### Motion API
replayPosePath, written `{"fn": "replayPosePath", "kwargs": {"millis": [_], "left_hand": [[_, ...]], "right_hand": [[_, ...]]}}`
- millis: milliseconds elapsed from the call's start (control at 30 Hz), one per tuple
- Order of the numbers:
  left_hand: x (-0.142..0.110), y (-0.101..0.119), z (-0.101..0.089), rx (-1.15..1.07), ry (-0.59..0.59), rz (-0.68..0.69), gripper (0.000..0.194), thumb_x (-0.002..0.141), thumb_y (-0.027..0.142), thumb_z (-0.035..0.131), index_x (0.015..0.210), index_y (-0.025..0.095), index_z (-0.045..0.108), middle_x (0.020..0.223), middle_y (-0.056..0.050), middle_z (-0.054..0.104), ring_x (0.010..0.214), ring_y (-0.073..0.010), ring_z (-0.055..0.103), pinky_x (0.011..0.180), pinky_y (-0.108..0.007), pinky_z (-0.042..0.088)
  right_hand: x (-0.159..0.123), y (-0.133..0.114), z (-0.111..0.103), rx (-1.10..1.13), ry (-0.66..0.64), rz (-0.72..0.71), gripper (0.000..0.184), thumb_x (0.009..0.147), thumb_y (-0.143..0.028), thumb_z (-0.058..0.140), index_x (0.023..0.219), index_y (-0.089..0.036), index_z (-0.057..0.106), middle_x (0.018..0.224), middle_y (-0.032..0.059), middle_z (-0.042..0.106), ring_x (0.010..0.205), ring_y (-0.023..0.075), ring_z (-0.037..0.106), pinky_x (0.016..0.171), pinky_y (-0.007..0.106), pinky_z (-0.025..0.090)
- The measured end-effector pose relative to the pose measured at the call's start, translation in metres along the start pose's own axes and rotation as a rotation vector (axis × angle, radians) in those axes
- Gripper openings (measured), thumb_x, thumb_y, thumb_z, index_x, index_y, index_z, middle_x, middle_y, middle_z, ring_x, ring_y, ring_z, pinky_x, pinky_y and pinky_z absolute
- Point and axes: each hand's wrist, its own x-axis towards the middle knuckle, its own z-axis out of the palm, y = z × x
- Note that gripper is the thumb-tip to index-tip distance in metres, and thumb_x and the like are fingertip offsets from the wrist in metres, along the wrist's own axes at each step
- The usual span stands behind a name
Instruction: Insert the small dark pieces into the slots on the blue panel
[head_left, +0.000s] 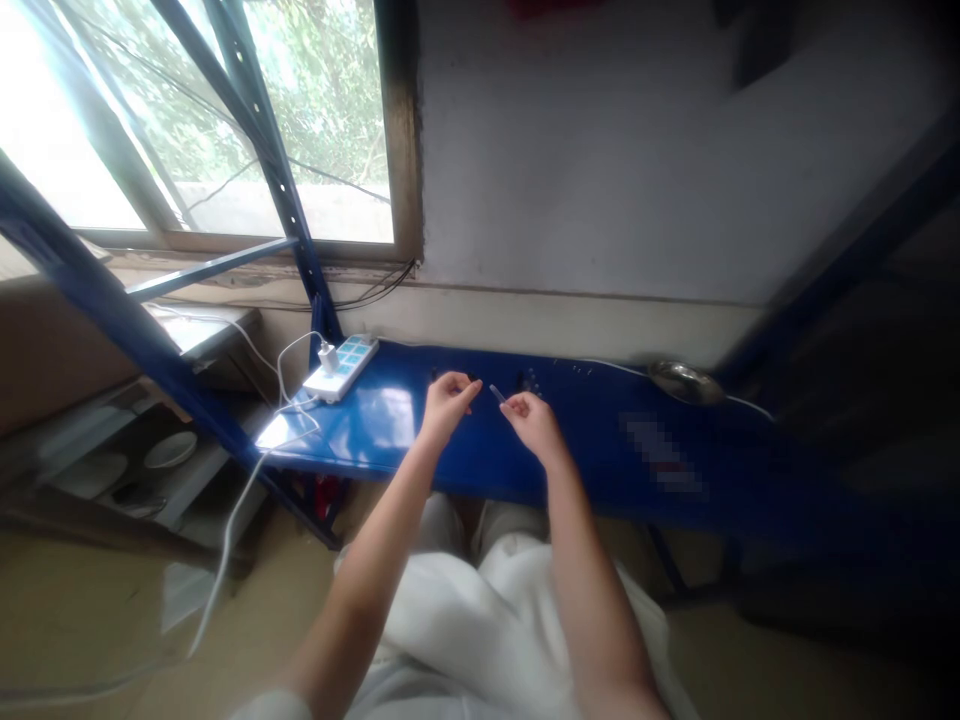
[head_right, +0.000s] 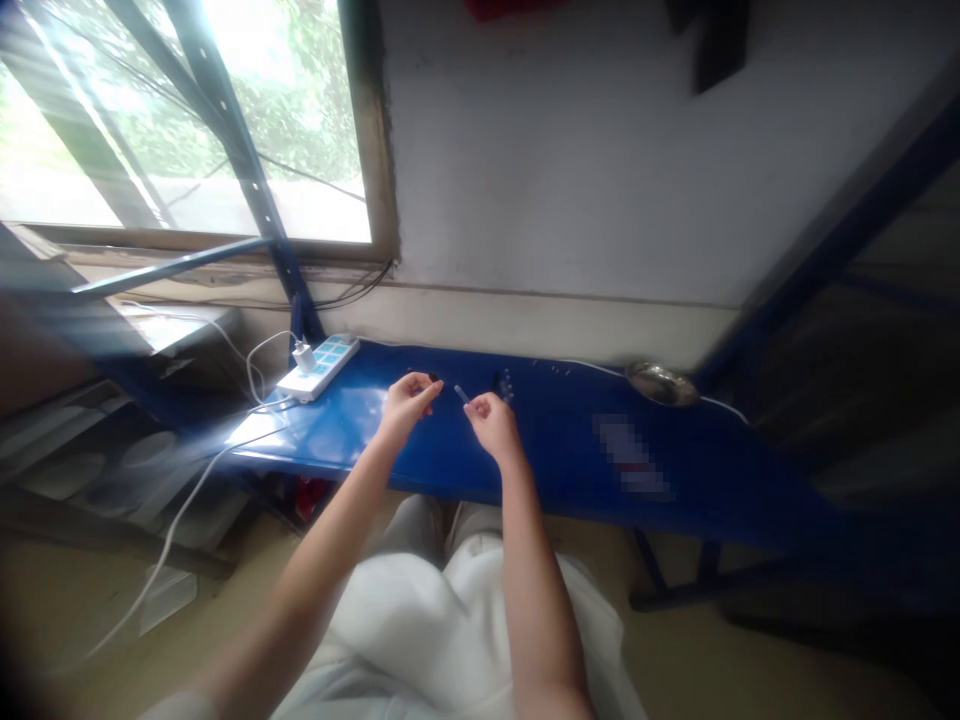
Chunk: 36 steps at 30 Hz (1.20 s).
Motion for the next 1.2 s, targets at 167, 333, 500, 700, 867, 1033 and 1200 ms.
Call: {"fn": "replayPosePath", "kwargs": {"millis": [167, 333, 500, 700, 867, 1033, 1200], "left_hand": [[0.003, -0.018, 0.005, 0.180, -0.296, -0.080, 0.028, 0.064, 0.037, 0.068, 0.065, 0.013, 0.055, 0.058, 0.001, 0.055, 0.043, -0.0072, 0.052, 0.041, -0.018, 0.038], [0.012, -0.036, 0.018, 0.326, -0.376, -0.094, 0.020, 0.065, 0.030, 0.067, 0.070, 0.013, 0.058, 0.060, -0.001, 0.059, 0.046, -0.0084, 0.053, 0.044, -0.019, 0.040], [0.020, -0.050, 0.036, 0.480, -0.304, -0.061, 0.016, 0.064, 0.027, 0.066, 0.071, 0.013, 0.061, 0.067, -0.003, 0.063, 0.057, -0.0112, 0.056, 0.052, -0.020, 0.041], [0.029, -0.063, 0.061, 0.594, -0.240, -0.039, 0.017, 0.067, 0.029, 0.065, 0.076, 0.014, 0.064, 0.079, -0.006, 0.066, 0.069, -0.0157, 0.059, 0.060, -0.024, 0.043], [0.035, -0.074, 0.079, 0.675, -0.237, -0.066, 0.016, 0.069, 0.029, 0.063, 0.080, 0.016, 0.065, 0.083, -0.006, 0.067, 0.073, -0.0170, 0.060, 0.063, -0.025, 0.043], [0.037, -0.086, 0.085, 0.751, -0.262, -0.077, 0.016, 0.071, 0.028, 0.060, 0.083, 0.018, 0.065, 0.086, -0.006, 0.067, 0.077, -0.0188, 0.060, 0.064, -0.025, 0.043], [0.036, -0.095, 0.087, 0.827, -0.286, -0.074, 0.017, 0.072, 0.029, 0.058, 0.084, 0.019, 0.065, 0.087, -0.007, 0.066, 0.079, -0.0195, 0.060, 0.065, -0.027, 0.043]], "right_hand": [[0.007, 0.013, -0.015, -0.049, -0.066, 0.120, 0.019, 0.068, -0.035, 0.059, 0.069, -0.017, 0.057, 0.068, 0.0034, 0.063, 0.062, 0.0145, 0.058, 0.061, 0.027, 0.045], [0.013, 0.029, -0.026, -0.125, -0.146, 0.249, 0.009, 0.068, -0.025, 0.059, 0.069, -0.016, 0.057, 0.065, 0.0039, 0.065, 0.051, 0.0108, 0.056, 0.054, 0.023, 0.044], [0.021, 0.046, -0.032, -0.233, -0.151, 0.334, 0.005, 0.066, -0.020, 0.059, 0.067, -0.015, 0.059, 0.062, 0.0039, 0.066, 0.047, 0.0103, 0.056, 0.051, 0.020, 0.042], [0.031, 0.062, -0.026, -0.421, -0.100, 0.358, 0.008, 0.069, -0.023, 0.057, 0.069, -0.018, 0.063, 0.066, 0.0038, 0.067, 0.061, 0.0138, 0.061, 0.057, 0.021, 0.041], [0.035, 0.069, -0.017, -0.562, -0.078, 0.362, 0.014, 0.071, -0.026, 0.056, 0.078, -0.019, 0.065, 0.081, 0.0080, 0.069, 0.077, 0.0196, 0.064, 0.060, 0.023, 0.040], [0.036, 0.073, -0.013, -0.585, -0.082, 0.396, 0.019, 0.071, -0.029, 0.055, 0.084, -0.019, 0.066, 0.089, 0.0102, 0.068, 0.082, 0.0219, 0.064, 0.061, 0.024, 0.040], [0.035, 0.073, -0.013, -0.589, -0.078, 0.394, 0.019, 0.072, -0.030, 0.055, 0.084, -0.019, 0.066, 0.089, 0.0097, 0.068, 0.083, 0.0223, 0.064, 0.063, 0.025, 0.040]]}}
